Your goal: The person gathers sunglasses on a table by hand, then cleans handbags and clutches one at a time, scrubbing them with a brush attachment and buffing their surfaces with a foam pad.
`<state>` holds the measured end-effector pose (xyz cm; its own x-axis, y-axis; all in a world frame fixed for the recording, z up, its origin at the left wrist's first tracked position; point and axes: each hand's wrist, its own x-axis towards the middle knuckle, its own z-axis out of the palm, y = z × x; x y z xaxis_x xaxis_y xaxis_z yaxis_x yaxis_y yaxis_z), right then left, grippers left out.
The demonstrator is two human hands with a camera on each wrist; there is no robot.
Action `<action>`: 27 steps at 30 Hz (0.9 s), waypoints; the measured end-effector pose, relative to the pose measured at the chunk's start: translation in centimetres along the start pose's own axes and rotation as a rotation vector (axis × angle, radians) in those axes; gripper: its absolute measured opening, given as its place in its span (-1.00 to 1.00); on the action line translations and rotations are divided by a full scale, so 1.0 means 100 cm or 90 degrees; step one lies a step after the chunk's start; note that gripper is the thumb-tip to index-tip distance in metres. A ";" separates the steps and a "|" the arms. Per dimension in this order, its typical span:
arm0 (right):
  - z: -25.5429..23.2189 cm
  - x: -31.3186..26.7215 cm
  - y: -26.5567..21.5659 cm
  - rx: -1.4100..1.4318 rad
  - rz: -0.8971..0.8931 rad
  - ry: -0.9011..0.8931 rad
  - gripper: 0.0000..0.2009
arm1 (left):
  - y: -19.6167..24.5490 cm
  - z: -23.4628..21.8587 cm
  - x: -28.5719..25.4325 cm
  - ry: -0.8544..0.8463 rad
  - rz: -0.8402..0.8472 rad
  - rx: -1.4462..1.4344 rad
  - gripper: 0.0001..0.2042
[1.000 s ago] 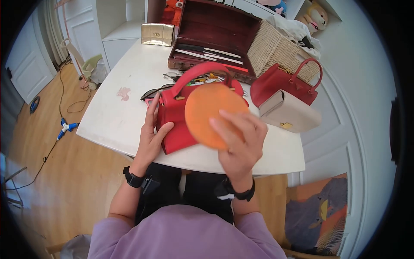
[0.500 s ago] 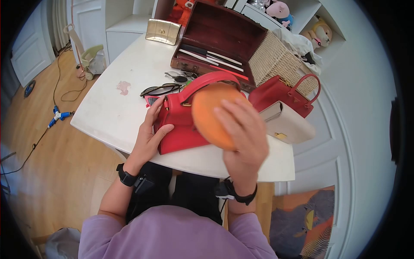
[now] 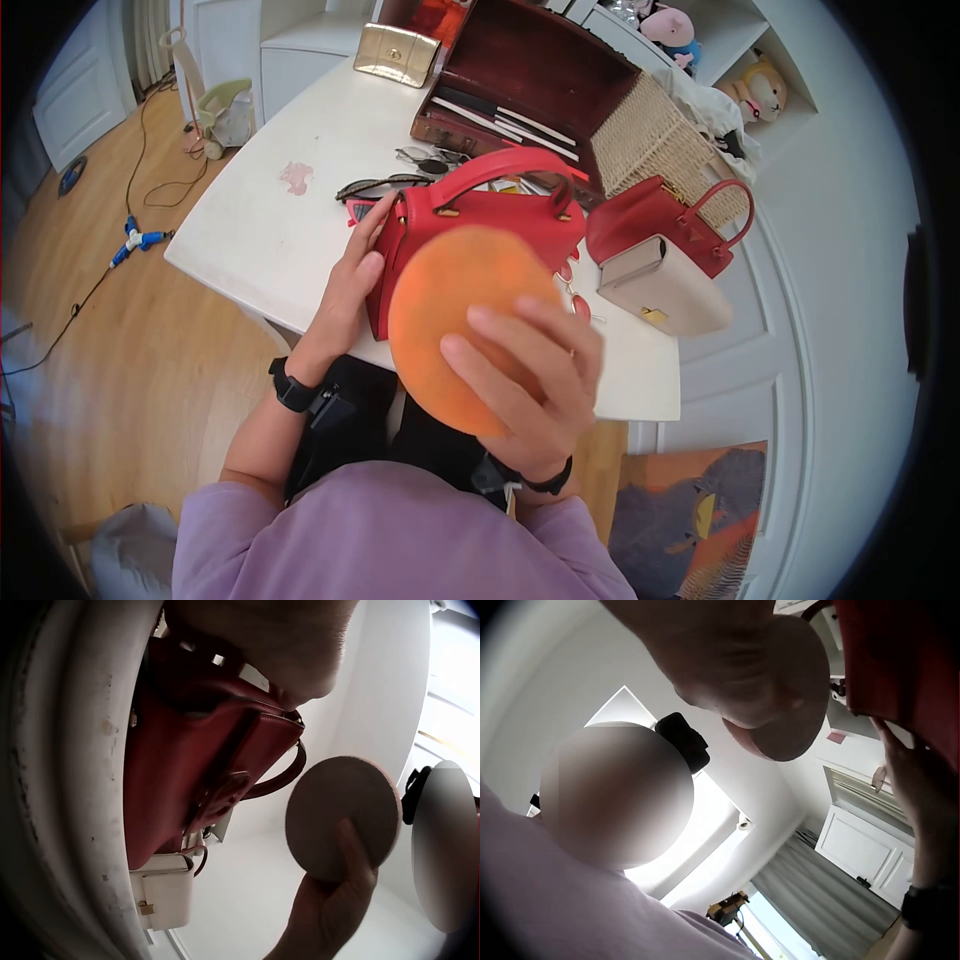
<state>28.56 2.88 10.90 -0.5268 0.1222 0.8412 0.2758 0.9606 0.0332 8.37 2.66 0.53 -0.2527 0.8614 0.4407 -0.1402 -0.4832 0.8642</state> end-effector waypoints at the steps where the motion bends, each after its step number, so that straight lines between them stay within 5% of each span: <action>1: 0.006 0.005 0.003 0.006 0.001 -0.004 -0.56 | 0.004 0.004 0.000 -0.007 0.013 -0.027 -0.28; 4: 0.031 0.004 0.002 0.031 -0.040 -0.044 -0.60 | 0.002 -0.003 0.002 -0.016 0.029 0.026 -0.20; 7: 0.059 -0.038 0.002 0.122 -0.009 -0.180 -0.59 | -0.001 -0.004 0.003 -0.032 0.038 -0.164 -0.19; 12: 0.005 -0.047 0.006 0.273 0.066 -0.381 -0.57 | -0.004 -0.005 -0.001 -0.013 0.023 0.027 -0.33; 16: -0.014 -0.028 0.028 0.059 0.146 0.042 -0.46 | -0.005 -0.001 -0.001 0.042 -0.030 0.055 -0.39; 17: -0.009 -0.029 0.037 0.058 0.146 0.041 -0.46 | -0.003 -0.001 0.000 0.045 -0.037 0.049 -0.39; 19: 0.006 -0.038 0.057 -0.064 0.136 -0.043 -0.41 | -0.002 -0.001 0.000 0.050 -0.041 0.045 -0.39; 23: 0.006 -0.067 0.035 -0.021 0.166 -0.168 -0.39 | -0.003 -0.002 0.001 0.072 -0.043 0.054 -0.39; 25: -0.005 -0.072 0.031 0.131 0.227 -0.365 -0.39 | -0.004 -0.001 0.000 0.061 -0.046 0.040 -0.40; 27: -0.022 -0.065 0.039 0.160 0.274 -0.345 -0.41 | -0.005 -0.002 -0.001 0.058 -0.029 0.096 -0.40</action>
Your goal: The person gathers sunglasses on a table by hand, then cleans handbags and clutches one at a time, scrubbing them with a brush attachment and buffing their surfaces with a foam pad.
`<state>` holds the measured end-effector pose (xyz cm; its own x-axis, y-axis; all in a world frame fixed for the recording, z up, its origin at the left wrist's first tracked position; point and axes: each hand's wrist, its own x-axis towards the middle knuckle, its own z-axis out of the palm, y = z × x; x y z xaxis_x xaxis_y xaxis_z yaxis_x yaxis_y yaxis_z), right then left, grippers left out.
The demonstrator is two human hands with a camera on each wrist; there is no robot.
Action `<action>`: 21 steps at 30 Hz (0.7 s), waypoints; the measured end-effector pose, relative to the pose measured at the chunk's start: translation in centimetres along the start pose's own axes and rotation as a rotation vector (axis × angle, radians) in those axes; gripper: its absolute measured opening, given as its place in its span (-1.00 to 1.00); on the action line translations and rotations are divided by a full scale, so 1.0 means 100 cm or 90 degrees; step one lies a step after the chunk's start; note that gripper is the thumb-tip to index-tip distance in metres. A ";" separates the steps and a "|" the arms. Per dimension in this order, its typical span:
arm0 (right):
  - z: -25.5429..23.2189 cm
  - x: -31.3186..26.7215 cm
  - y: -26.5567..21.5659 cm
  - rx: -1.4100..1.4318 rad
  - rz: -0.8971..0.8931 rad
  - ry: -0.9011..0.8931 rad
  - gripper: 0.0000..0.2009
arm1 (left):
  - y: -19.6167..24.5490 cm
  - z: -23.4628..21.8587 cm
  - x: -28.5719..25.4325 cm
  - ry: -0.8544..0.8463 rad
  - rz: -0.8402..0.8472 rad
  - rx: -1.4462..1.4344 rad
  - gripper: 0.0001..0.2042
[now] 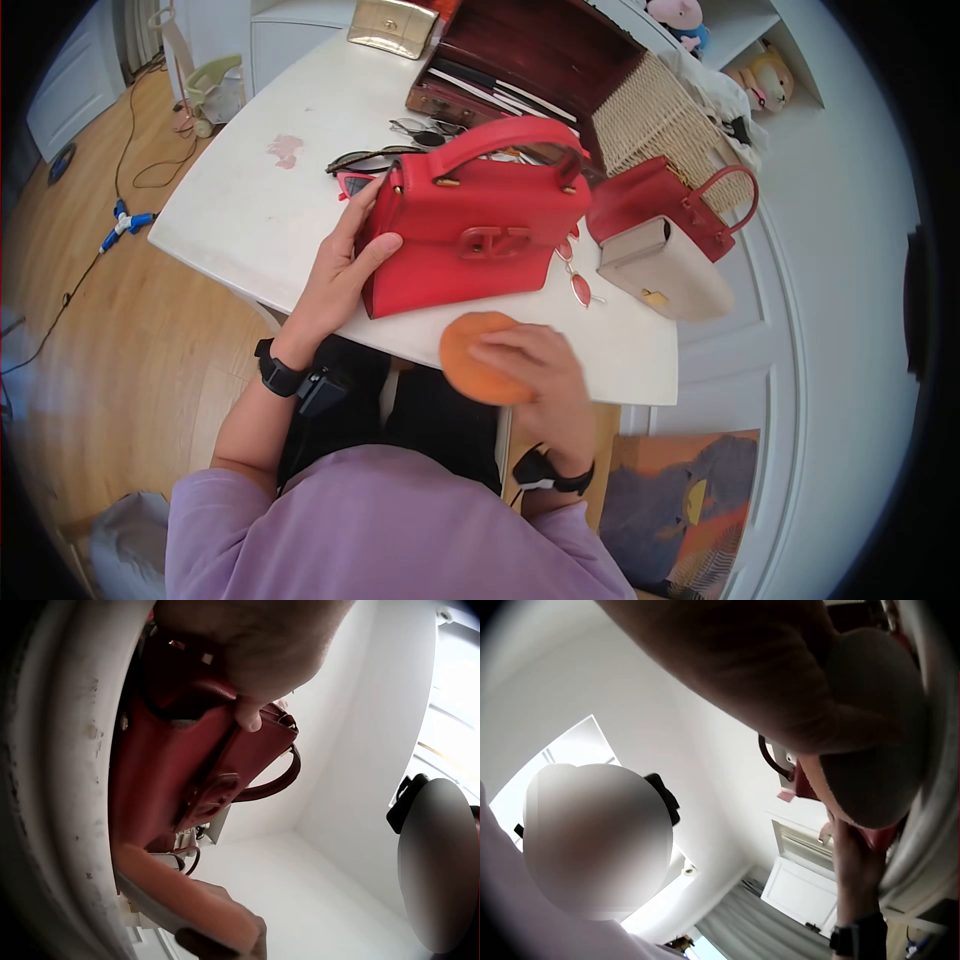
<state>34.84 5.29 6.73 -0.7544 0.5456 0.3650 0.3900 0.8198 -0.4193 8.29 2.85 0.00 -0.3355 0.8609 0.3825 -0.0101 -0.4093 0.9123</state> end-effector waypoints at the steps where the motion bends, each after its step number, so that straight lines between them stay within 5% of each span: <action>1: -0.009 0.001 -0.001 0.046 0.032 0.017 -0.43 | -0.001 0.000 0.000 -0.008 -0.003 -0.003 -0.40; 5: -0.018 0.027 0.011 -0.126 0.018 0.472 -0.48 | -0.001 0.001 0.000 0.003 -0.005 -0.019 -0.40; 9: 0.009 0.031 0.031 -0.124 0.025 0.376 -0.45 | 0.003 0.001 0.001 0.016 -0.014 -0.008 -0.40; 14: 0.030 -0.008 0.014 -0.042 0.036 0.065 -0.41 | 0.001 0.000 0.002 0.030 -0.007 -0.005 -0.40; 18: 0.044 0.008 -0.018 0.127 -0.029 0.115 -0.43 | -0.001 0.001 0.001 0.013 0.003 -0.016 -0.41; 21: 0.055 0.024 -0.030 -0.061 -0.203 0.162 -0.48 | -0.005 0.001 0.001 0.020 0.012 -0.031 -0.42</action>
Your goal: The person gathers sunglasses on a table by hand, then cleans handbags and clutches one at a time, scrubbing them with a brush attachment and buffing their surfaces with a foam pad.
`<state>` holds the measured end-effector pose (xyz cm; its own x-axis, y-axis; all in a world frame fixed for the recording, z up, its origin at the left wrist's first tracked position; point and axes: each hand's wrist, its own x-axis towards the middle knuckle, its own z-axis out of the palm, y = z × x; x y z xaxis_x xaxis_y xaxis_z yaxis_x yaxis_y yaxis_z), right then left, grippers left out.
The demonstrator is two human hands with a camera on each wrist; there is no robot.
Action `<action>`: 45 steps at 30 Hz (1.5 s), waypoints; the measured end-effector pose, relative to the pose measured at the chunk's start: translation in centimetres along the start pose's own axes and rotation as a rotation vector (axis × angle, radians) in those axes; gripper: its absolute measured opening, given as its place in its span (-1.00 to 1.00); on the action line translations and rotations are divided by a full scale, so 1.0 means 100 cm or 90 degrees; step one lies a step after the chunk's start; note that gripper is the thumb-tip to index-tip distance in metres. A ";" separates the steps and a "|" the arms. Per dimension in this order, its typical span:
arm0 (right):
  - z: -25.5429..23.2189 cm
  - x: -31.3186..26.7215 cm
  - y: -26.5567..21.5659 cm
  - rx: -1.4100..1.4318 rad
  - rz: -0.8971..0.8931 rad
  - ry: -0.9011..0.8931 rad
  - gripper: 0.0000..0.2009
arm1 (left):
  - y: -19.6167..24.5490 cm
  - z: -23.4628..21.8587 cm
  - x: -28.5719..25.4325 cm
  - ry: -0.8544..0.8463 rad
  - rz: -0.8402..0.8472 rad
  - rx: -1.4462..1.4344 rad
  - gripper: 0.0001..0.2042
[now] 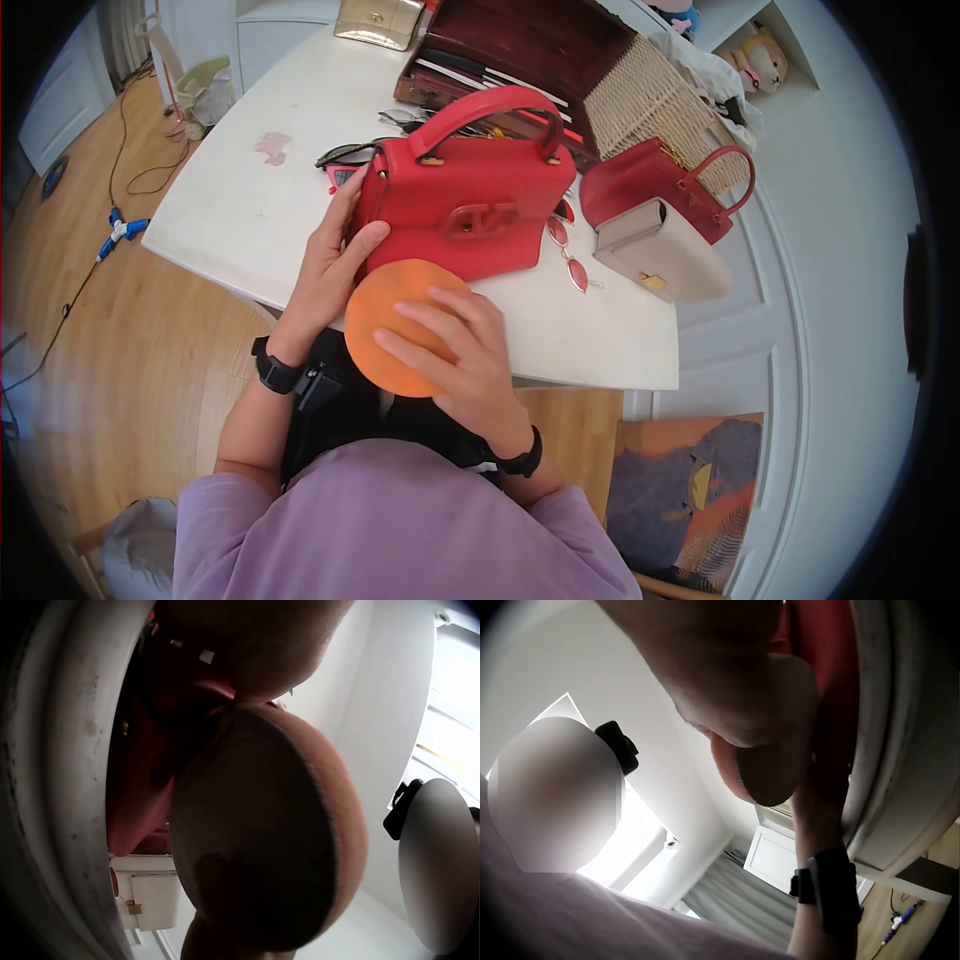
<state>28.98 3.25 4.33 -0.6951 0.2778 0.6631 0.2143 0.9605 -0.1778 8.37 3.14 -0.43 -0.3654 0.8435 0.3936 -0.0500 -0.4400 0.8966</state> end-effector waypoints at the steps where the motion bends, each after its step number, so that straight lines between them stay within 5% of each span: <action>1: 0.004 0.001 0.001 0.006 -0.001 -0.036 -0.51 | -0.002 -0.002 0.001 0.006 0.004 0.001 -0.42; 6: -0.021 0.016 0.003 0.176 0.013 -0.158 -0.58 | -0.001 -0.005 0.000 -0.015 -0.007 0.014 -0.40; 8: -0.026 0.036 0.000 0.056 -0.006 0.108 -0.59 | -0.009 -0.005 0.001 -0.031 0.025 0.002 -0.40; 10: -0.023 0.050 0.003 -0.045 -0.038 0.159 -0.61 | -0.007 -0.006 -0.001 -0.054 0.024 -0.033 -0.43; 12: -0.015 0.061 0.008 -0.195 -0.079 0.046 -0.61 | 0.000 -0.008 -0.001 -0.070 0.026 -0.060 -0.45; 14: -0.007 0.063 0.005 -0.173 -0.119 0.032 -0.63 | 0.008 -0.008 0.002 -0.080 -0.015 -0.317 -0.47; 16: -0.009 0.069 -0.008 -0.025 -0.156 -0.025 -0.59 | -0.004 -0.016 -0.001 -0.076 -0.029 -0.306 -0.46; 18: -0.006 0.085 -0.018 -0.083 -0.184 0.038 -0.63 | -0.019 -0.022 -0.007 -0.290 0.080 -0.501 -0.42; 20: -0.001 0.103 -0.016 -0.200 -0.234 0.021 -0.67 | -0.017 -0.014 -0.007 -0.208 0.041 -0.487 -0.43; 23: 0.014 0.101 -0.009 -0.221 -0.242 -0.041 -0.68 | 0.012 -0.014 -0.002 0.009 -0.167 -0.521 -0.23; 30: 0.014 0.062 -0.012 -0.184 -0.213 -0.193 -0.69 | 0.011 -0.011 0.002 -0.044 -0.085 -0.300 -0.18; 32: -0.005 0.064 -0.011 -0.044 -0.216 -0.306 -0.69 | 0.006 -0.012 0.002 -0.080 -0.056 -0.283 -0.21; 34: -0.039 0.082 -0.020 0.027 -0.189 -0.346 -0.68 | -0.007 -0.012 0.005 -0.091 0.072 -0.196 -0.36; 35: -0.053 0.091 -0.026 -0.045 -0.202 -0.193 -0.67 | 0.013 -0.008 0.000 -0.099 -0.071 -0.239 -0.38; 36: -0.061 0.098 -0.027 -0.118 -0.213 -0.040 -0.66 | 0.013 -0.005 -0.003 -0.107 -0.073 -0.240 -0.38; 41: -0.063 0.132 0.025 -0.320 -0.252 0.024 -0.60 | 0.014 -0.001 -0.008 -0.044 0.005 -0.007 -0.27; 43: -0.071 0.131 0.054 -0.310 -0.161 0.094 -0.55 | 0.013 -0.001 -0.007 -0.040 0.015 0.055 -0.23; 45: -0.068 0.117 0.082 -0.079 0.014 0.215 -0.43 | 0.011 -0.002 -0.006 -0.044 0.013 0.070 -0.22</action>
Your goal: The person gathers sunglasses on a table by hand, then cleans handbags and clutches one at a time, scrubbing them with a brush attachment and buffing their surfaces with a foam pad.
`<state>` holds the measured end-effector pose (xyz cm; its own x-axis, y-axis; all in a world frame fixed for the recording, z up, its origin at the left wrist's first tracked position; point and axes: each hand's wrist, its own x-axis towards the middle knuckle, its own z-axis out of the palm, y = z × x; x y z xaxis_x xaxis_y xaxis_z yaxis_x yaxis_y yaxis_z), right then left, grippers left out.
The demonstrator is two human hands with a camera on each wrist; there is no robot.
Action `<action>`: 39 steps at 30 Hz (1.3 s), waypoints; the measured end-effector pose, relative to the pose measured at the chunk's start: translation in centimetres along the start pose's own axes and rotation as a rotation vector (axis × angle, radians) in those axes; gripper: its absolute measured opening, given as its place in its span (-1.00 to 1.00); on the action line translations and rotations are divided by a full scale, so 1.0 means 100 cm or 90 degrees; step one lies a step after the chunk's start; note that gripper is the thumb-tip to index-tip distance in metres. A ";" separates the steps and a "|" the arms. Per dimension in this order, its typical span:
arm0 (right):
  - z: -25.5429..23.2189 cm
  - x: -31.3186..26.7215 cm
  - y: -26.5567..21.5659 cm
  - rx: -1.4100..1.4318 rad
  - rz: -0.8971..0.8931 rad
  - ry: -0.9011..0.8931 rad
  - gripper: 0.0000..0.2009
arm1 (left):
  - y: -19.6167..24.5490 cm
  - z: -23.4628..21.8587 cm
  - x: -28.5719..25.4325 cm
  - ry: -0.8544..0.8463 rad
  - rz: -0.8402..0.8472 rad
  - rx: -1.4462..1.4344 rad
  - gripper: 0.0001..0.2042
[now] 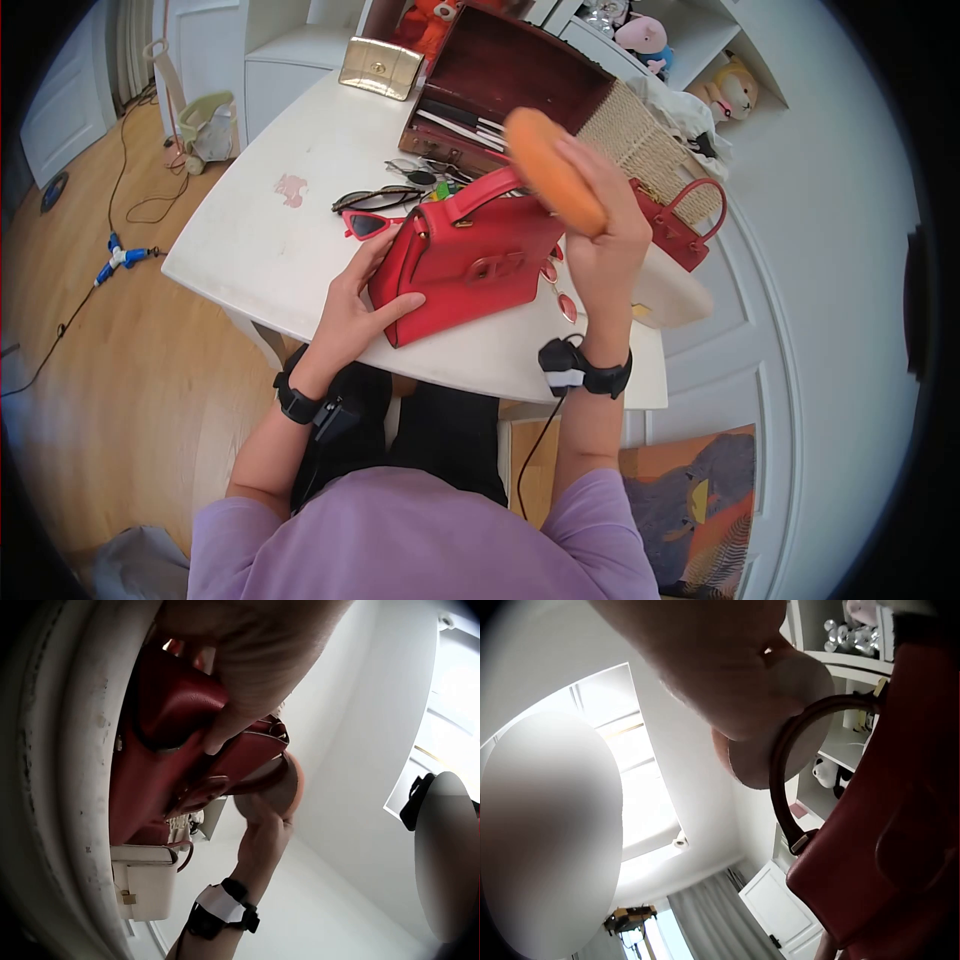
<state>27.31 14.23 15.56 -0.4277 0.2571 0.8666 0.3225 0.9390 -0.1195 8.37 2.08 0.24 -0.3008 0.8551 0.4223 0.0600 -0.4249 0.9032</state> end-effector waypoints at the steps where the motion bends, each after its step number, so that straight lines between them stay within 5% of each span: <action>1: -0.003 -0.007 0.006 -0.004 -0.001 0.004 -0.43 | -0.001 0.000 0.001 0.002 -0.007 0.015 -0.20; 3: -0.012 -0.029 0.007 0.109 0.332 -0.019 -0.44 | 0.000 0.000 0.001 0.001 -0.012 0.017 -0.20; 7: -0.028 -0.063 0.005 0.005 0.323 0.036 -0.48 | 0.000 0.000 0.002 0.012 -0.027 0.000 -0.21; 9: -0.035 -0.067 -0.011 -0.106 0.044 0.153 -0.47 | 0.002 0.002 0.001 0.014 -0.024 -0.014 -0.23; 10: -0.033 -0.063 -0.019 -0.105 0.047 0.154 -0.47 | 0.003 0.002 0.001 0.015 -0.022 -0.027 -0.26; 12: -0.023 -0.058 -0.039 -0.045 -0.066 0.008 -0.46 | 0.002 0.001 0.000 0.010 -0.022 -0.023 -0.26; 18: 0.000 -0.050 -0.043 -0.073 0.024 -0.096 -0.47 | -0.004 -0.004 0.001 0.000 -0.031 -0.087 -0.28; 23: -0.049 -0.064 -0.050 -0.045 0.021 -0.134 -0.54 | -0.004 -0.003 -0.001 -0.004 -0.017 -0.082 -0.30; 26: -0.070 -0.073 -0.038 0.050 0.117 -0.064 -0.55 | -0.001 -0.002 0.000 -0.002 -0.044 -0.105 -0.29; 28: -0.062 -0.069 -0.015 -0.005 0.236 0.181 -0.52 | -0.001 -0.001 0.001 0.016 -0.056 -0.124 -0.27; 29: -0.055 -0.072 -0.004 -0.012 0.244 0.187 -0.52 | -0.003 -0.002 0.000 0.004 -0.059 -0.123 -0.27; 32: -0.026 -0.083 0.011 0.121 0.282 0.092 -0.46 | -0.006 -0.002 0.000 0.001 -0.042 -0.090 -0.27; 35: -0.010 -0.103 -0.008 -0.087 0.184 0.046 -0.40 | -0.001 -0.001 0.000 0.017 -0.060 -0.095 -0.28; 38: -0.009 -0.132 -0.027 -0.020 0.274 0.091 -0.38 | 0.000 -0.001 0.000 0.020 -0.061 -0.100 -0.27; 39: -0.013 -0.144 -0.030 -0.014 0.289 -0.009 -0.38 | 0.002 -0.001 0.000 0.026 -0.057 -0.091 -0.26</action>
<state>33.65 7.42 4.03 -0.2506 0.6444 0.7224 0.4972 0.7260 -0.4751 8.32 1.99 0.40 -0.3374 0.8800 0.3344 -0.1037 -0.3878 0.9159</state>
